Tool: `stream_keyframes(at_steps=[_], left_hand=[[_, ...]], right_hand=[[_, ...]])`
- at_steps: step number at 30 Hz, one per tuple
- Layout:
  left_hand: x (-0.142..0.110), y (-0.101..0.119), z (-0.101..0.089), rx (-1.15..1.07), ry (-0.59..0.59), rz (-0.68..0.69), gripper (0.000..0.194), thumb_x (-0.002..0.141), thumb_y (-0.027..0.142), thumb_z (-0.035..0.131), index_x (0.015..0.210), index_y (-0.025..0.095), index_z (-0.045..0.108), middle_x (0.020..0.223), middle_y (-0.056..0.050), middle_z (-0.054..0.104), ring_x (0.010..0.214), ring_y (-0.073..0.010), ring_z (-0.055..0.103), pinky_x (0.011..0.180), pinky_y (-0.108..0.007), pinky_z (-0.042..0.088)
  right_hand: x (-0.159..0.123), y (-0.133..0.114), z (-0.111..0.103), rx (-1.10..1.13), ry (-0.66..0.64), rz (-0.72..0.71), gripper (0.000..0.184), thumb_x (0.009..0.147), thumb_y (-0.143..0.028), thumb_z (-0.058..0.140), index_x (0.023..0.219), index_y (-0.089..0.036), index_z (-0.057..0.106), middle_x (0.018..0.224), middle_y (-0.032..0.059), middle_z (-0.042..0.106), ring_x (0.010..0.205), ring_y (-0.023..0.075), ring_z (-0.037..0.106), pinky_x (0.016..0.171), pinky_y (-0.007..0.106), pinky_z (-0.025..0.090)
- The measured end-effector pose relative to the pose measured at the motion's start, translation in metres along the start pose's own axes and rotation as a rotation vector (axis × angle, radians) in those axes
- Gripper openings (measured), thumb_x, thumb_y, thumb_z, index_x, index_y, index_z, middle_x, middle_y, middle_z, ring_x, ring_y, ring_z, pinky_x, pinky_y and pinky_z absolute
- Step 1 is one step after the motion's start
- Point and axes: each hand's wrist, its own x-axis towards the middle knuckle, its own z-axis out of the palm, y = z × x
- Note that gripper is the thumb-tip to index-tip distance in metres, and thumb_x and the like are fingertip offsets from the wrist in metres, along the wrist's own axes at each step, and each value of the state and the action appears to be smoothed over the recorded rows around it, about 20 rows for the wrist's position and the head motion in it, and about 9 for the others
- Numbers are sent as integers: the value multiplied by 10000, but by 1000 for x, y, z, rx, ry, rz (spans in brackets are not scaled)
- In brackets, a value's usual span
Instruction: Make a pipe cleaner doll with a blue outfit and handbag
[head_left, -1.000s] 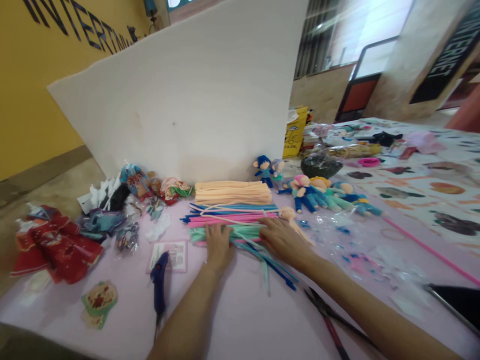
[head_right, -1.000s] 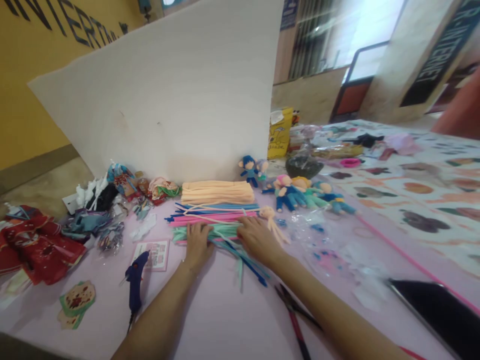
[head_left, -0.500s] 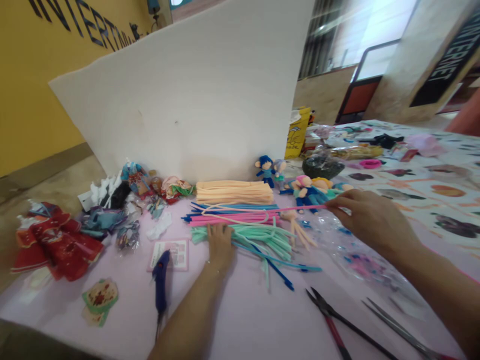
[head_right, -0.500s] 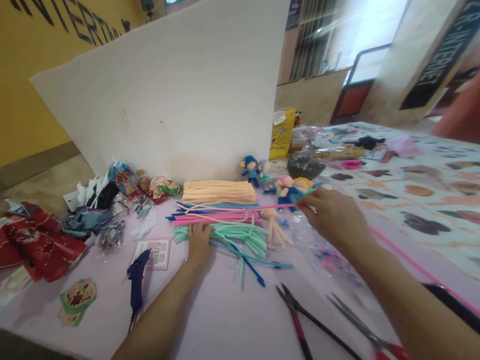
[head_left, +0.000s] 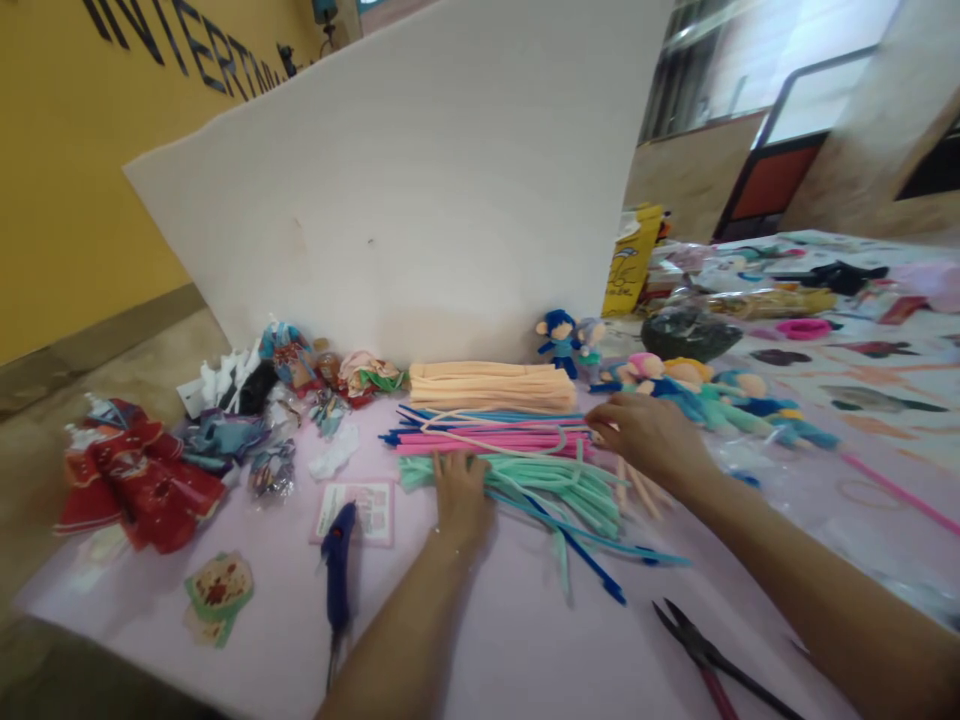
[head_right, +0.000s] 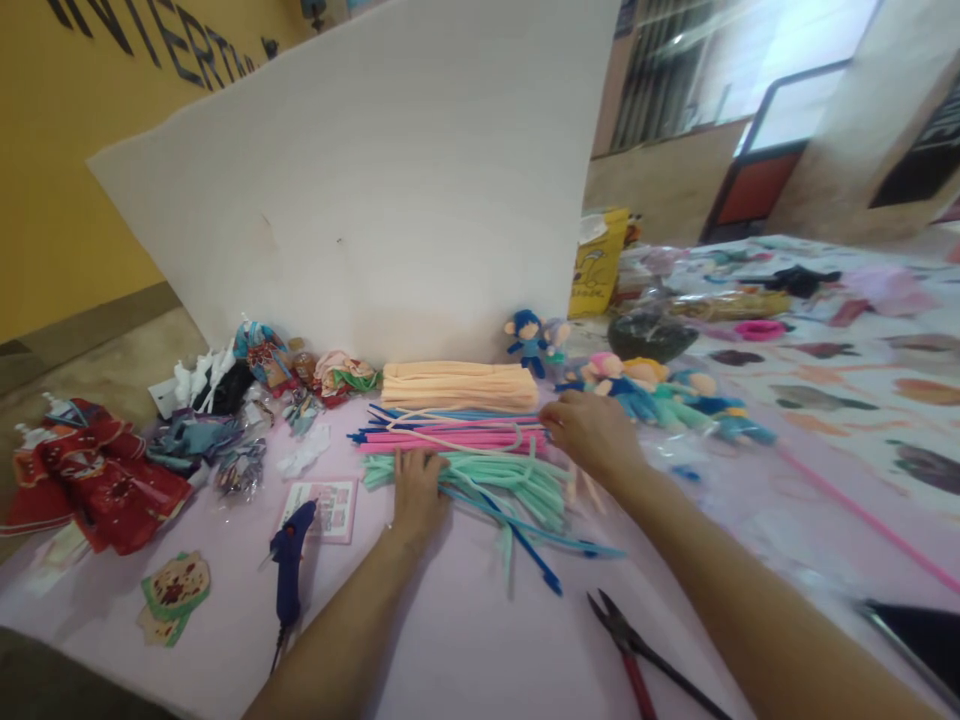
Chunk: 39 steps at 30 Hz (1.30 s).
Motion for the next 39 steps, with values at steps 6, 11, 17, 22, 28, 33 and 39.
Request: stream_keyframes(at_steps=[6,11,17,22,28,33,39], left_hand=[[2,-1,2,4,-7,5,412,650,-4,609,986,233,614,1075,-78,604,1091,-261,547,1115,-599,256],[2,1,3,6,-6,-2,411,656,-2,608,995,231,611,1067,-84,601,1109,-268,540,1111,-597,255],[1,2,1,-10,-13,14,403,663,13,602,1015,209,606,1078,-98,608,1105,-271,545,1114,-596,244],[-3,2,0,-26,11,36,421,651,39,611,1028,225,584,1114,-90,598,1165,-280,512,1110,-608,229],[-4,-1,5,-37,62,68,387,647,62,611,1009,197,589,1071,-102,602,1121,-282,525,1112,-595,242],[-9,2,1,-66,134,186,471,657,92,559,1117,195,571,1158,-111,606,1151,-271,528,1127,-584,219],[-21,10,5,-95,303,353,317,707,232,555,1019,227,604,1189,-101,623,1253,-286,480,1127,-561,231]], right_hand=[[27,-40,6,4,-56,-97,175,932,-305,579,993,-151,635,989,41,653,894,174,631,803,384,531],[40,-72,2,11,-111,-149,205,931,-311,580,1060,-159,626,1090,63,638,963,192,621,841,407,525],[41,-93,-6,64,-161,-152,243,927,-317,588,1104,-153,614,1127,78,627,976,200,620,846,412,526],[19,-93,-16,161,-164,-134,210,935,-317,573,1065,-160,624,1097,64,636,964,192,621,839,405,527],[-36,-95,-10,244,-252,-146,235,915,-377,594,980,-155,633,981,45,653,869,172,629,776,372,532],[-56,-94,-7,300,-246,-24,191,928,-325,580,874,-149,632,899,24,655,832,157,628,774,360,525],[-57,-77,-27,509,-177,90,257,936,-297,554,723,-156,583,679,-32,603,609,108,574,614,268,485]])
